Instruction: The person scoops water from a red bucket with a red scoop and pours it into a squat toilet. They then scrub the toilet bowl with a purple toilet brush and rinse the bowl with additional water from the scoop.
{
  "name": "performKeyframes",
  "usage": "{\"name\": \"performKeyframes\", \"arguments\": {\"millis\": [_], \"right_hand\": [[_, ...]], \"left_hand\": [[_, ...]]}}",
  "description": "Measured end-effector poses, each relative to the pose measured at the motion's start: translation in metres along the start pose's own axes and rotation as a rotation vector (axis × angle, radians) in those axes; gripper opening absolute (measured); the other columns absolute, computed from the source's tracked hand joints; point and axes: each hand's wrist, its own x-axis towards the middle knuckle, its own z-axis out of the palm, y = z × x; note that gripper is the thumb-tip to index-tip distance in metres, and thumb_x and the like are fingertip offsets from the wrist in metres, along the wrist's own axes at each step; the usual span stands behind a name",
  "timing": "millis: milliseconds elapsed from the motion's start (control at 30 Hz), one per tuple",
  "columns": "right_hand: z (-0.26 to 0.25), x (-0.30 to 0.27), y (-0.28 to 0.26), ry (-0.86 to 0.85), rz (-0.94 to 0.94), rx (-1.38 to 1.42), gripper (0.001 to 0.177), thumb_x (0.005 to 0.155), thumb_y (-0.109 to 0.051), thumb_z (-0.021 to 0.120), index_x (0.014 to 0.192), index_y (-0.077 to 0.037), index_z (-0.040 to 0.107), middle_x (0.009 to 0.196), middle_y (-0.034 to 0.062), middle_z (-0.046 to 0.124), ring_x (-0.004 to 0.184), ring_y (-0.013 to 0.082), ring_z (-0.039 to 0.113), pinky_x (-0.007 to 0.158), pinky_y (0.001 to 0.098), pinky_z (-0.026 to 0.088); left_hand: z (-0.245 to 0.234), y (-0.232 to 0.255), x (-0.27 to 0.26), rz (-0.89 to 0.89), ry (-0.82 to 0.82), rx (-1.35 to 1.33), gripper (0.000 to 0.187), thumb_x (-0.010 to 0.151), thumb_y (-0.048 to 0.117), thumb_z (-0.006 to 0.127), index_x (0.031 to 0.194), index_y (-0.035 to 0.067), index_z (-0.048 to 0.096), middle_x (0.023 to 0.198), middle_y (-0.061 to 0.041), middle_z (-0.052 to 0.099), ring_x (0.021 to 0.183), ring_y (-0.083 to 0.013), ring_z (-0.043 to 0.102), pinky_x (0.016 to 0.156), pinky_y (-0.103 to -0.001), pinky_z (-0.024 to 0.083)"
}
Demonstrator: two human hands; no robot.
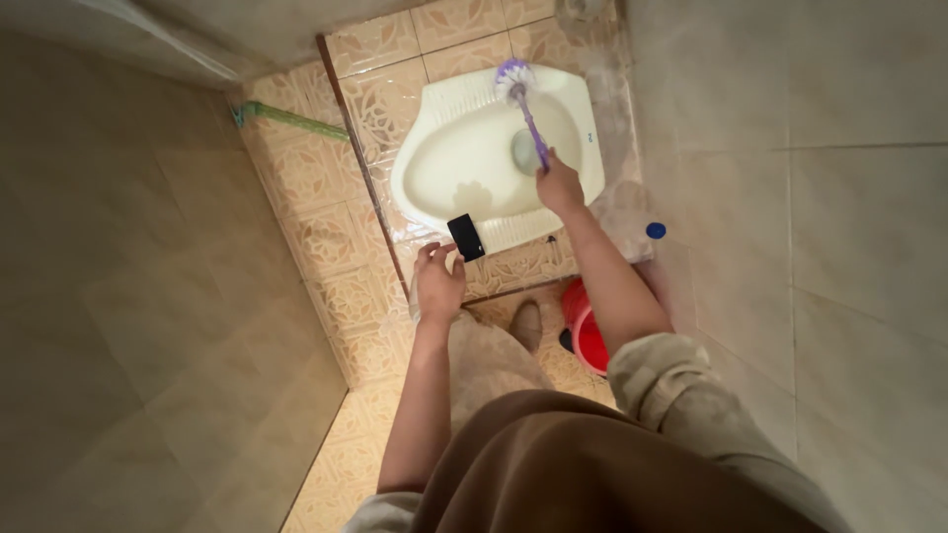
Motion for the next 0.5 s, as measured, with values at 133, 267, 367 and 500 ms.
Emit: {"name": "performKeyframes", "arguments": {"millis": [133,267,367,500], "right_hand": [[-0.002,-0.021,-0.038,0.032,-0.068,-0.491,0.058,0.102,-0.02,0.05,0.159,-0.018,0.037,0.109,0.0259,0.071,0.1,0.0415,0.07,0.087,0.0507,0.056],[-0.001,0.005,-0.053,0.018,0.003,-0.535,0.062,0.099,-0.013,0.044,0.16,-0.019,0.035,0.111,0.026,0.071,0.103,0.0421,0.07,0.09,0.051,0.055],[-0.003,0.018,-0.062,0.043,-0.006,-0.508,0.058,0.1,-0.015,0.045,0.158,-0.017,0.039,0.113,0.0241,0.071,0.105,0.0412,0.07,0.09,0.0498,0.056],[-0.006,-0.002,-0.054,0.059,-0.012,-0.519,0.055,0.102,-0.015,0.043,0.157,-0.016,0.041,0.114,0.0239,0.071,0.106,0.0412,0.07,0.09,0.0502,0.056]], "left_hand": [[0.016,-0.009,-0.007,0.023,0.034,-0.01,0.025,0.09,0.017,0.072,0.114,0.01,0.074,0.133,-0.018,0.06,0.121,-0.0409,0.056,0.104,-0.048,0.046],[0.021,-0.013,-0.004,0.063,0.036,-0.03,0.027,0.089,0.015,0.073,0.115,0.009,0.073,0.132,-0.019,0.059,0.121,-0.0423,0.055,0.104,-0.049,0.046],[0.017,-0.007,-0.005,0.021,0.009,-0.064,0.028,0.09,0.017,0.071,0.116,0.011,0.072,0.134,-0.019,0.059,0.119,-0.0402,0.057,0.103,-0.047,0.047],[0.018,-0.007,0.002,0.048,0.027,-0.017,0.028,0.089,0.017,0.073,0.116,0.011,0.072,0.133,-0.019,0.059,0.122,-0.0417,0.054,0.104,-0.048,0.045]]}}
